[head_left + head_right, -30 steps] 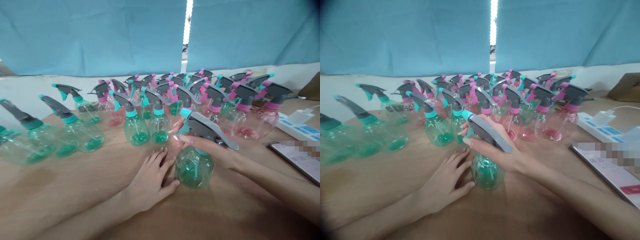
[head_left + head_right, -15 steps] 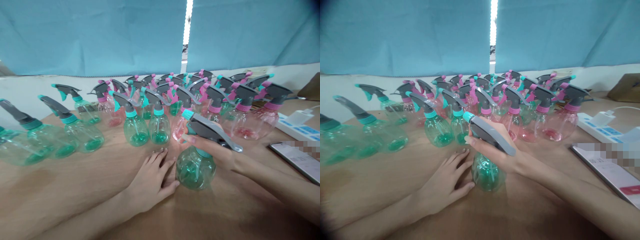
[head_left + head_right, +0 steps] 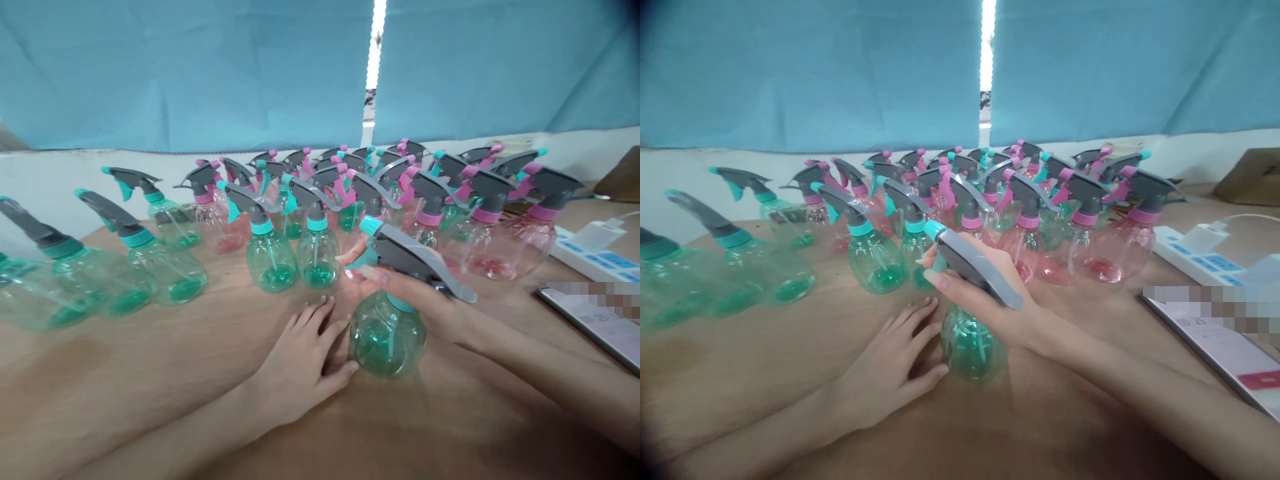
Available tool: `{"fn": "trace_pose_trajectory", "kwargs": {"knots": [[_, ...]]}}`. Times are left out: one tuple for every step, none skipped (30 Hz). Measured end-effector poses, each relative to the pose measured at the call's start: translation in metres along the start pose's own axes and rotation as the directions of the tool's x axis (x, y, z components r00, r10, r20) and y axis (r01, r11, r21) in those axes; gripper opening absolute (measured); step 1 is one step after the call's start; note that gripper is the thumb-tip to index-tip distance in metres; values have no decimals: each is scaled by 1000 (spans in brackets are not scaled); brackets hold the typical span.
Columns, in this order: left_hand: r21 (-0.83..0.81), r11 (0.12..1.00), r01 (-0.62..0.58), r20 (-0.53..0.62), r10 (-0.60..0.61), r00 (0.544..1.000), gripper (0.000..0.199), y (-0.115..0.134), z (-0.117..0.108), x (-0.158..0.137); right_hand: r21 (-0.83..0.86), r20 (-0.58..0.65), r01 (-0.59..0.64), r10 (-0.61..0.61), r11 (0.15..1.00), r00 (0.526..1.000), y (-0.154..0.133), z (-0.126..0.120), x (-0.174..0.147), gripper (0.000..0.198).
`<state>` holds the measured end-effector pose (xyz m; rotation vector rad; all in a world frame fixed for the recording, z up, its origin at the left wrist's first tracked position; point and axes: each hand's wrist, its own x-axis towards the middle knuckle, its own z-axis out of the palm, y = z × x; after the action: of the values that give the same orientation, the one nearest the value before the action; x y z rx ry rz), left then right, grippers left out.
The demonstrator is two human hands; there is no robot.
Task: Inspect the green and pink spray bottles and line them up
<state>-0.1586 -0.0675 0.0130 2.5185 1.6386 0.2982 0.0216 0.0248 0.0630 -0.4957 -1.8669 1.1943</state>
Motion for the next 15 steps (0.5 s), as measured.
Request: {"fn": "trace_pose_trajectory", "kwargs": {"knots": [[0, 1000, -2, -4, 2, 1000, 54, 0, 0, 0, 0, -7, 17, -17, 1000, 1000, 0, 0, 0, 23], [1, 1000, -5, -8, 5, 1000, 54, -1, 1, 0, -5, -7, 31, -31, 1000, 999, -1, 0, 0, 21], [2, 1000, -8, -11, 8, 1000, 54, -1, 1, -1, -11, -5, 40, -40, 999, 999, -1, -1, -1, 20], [3, 1000, -8, -16, 8, 1000, 54, -1, 2, -1, -13, -4, 43, -44, 999, 999, -1, -1, -1, 20], [4, 1000, -9, -19, 9, 1000, 54, -1, 2, -1, -9, -4, 42, -42, 999, 999, -2, -2, -1, 20], [4, 1000, -9, -19, 9, 1000, 54, -1, 2, -1, -2, -4, 39, -39, 999, 999, -1, -3, 0, 20], [4, 1000, -9, -17, 9, 1000, 54, -1, 2, -1, 7, -7, 36, -36, 999, 999, -1, -3, 0, 20], [3, 1000, -8, -13, 8, 1000, 53, -1, 1, -1, 13, -8, 39, -39, 999, 999, 0, -3, 0, 20], [1, 1000, -8, -10, 8, 1000, 53, -1, 1, -1, 15, -5, 41, -41, 999, 999, 1, -3, 1, 20], [-1, 1000, -8, -9, 8, 1000, 53, -1, 1, -1, 15, -6, 48, -48, 999, 999, 3, -3, 1, 19], [-2, 1000, -8, -10, 8, 1000, 53, 0, 1, -1, 16, -8, 56, -56, 998, 998, 3, -3, 1, 19], [-3, 1000, -9, -14, 9, 1000, 53, 0, 0, -1, 18, -11, 57, -57, 998, 998, 4, -3, 2, 20], [-5, 1000, -10, -20, 10, 1000, 53, -1, 0, -1, 21, -8, 49, -49, 999, 999, 4, -3, 2, 20], [-8, 1000, -11, -24, 10, 1000, 53, -1, 0, -1, 22, -4, 39, -39, 999, 999, 4, -3, 1, 20], [-11, 1000, -10, -27, 10, 1000, 53, -1, 0, -1, 23, -1, 25, -25, 999, 1000, 4, -3, 1, 19]]}}
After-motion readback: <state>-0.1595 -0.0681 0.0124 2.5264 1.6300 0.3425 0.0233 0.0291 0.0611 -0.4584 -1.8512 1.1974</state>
